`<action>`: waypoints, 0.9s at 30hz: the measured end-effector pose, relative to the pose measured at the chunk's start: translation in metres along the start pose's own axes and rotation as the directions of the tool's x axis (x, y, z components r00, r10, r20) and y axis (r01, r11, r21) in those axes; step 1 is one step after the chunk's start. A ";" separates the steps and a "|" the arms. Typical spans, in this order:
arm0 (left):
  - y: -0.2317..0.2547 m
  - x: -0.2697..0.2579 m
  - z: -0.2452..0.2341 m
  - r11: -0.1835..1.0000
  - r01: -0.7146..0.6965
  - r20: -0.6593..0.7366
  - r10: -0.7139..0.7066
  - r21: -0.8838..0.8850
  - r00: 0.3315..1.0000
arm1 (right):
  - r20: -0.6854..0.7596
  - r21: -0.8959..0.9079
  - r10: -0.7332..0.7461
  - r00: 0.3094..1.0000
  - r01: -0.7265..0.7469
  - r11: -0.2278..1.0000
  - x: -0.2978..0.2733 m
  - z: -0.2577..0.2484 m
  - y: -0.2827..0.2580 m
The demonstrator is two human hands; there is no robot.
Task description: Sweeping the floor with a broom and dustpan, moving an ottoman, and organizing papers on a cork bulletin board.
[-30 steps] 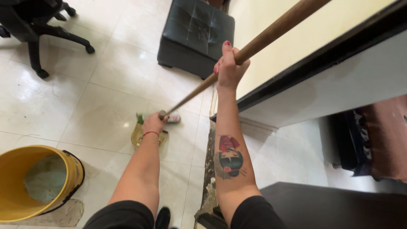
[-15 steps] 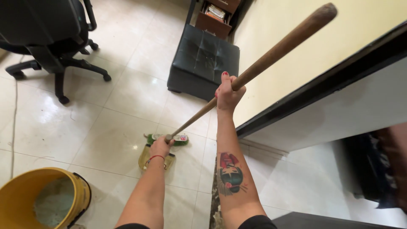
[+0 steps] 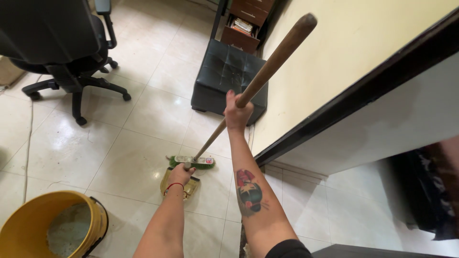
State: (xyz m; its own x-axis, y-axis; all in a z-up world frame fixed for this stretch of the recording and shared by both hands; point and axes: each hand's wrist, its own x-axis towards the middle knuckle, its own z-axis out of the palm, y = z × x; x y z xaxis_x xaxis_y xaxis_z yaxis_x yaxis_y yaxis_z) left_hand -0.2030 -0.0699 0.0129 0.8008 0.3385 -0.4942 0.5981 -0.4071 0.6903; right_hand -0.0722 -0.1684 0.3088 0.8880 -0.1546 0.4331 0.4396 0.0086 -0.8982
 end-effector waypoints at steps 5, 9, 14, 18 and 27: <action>-0.024 -0.017 -0.010 0.987 0.102 -0.278 -0.133 -0.125 0.951 | -0.025 -0.192 0.042 0.999 -0.046 0.980 -0.010 -0.026 0.082; -0.051 -0.019 -0.046 0.972 0.099 -0.375 -0.174 -0.212 0.911 | -0.125 -0.216 0.069 0.990 -0.094 0.972 -0.001 0.002 -0.018; -0.072 -0.050 -0.110 0.941 0.109 -0.386 -0.235 -0.321 0.892 | -0.040 -0.043 -0.223 0.974 0.221 0.974 0.031 0.055 -0.066; -0.095 -0.061 -0.147 0.930 0.102 -0.458 -0.266 -0.352 0.848 | 0.137 0.035 -0.408 0.903 0.408 0.912 0.017 0.101 -0.081; -0.099 -0.101 -0.191 0.915 0.074 -0.488 -0.279 -0.397 0.827 | 0.311 0.217 -0.418 0.854 0.364 0.906 -0.034 0.145 -0.104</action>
State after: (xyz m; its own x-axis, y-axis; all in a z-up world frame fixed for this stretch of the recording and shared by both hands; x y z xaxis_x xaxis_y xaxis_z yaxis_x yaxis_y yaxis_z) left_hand -0.3488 0.0987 0.0955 0.4798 0.8073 -0.3436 0.5934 -0.0101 0.8048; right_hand -0.1288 -0.0212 0.3984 0.6165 0.1712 0.7685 0.7508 0.1660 -0.6393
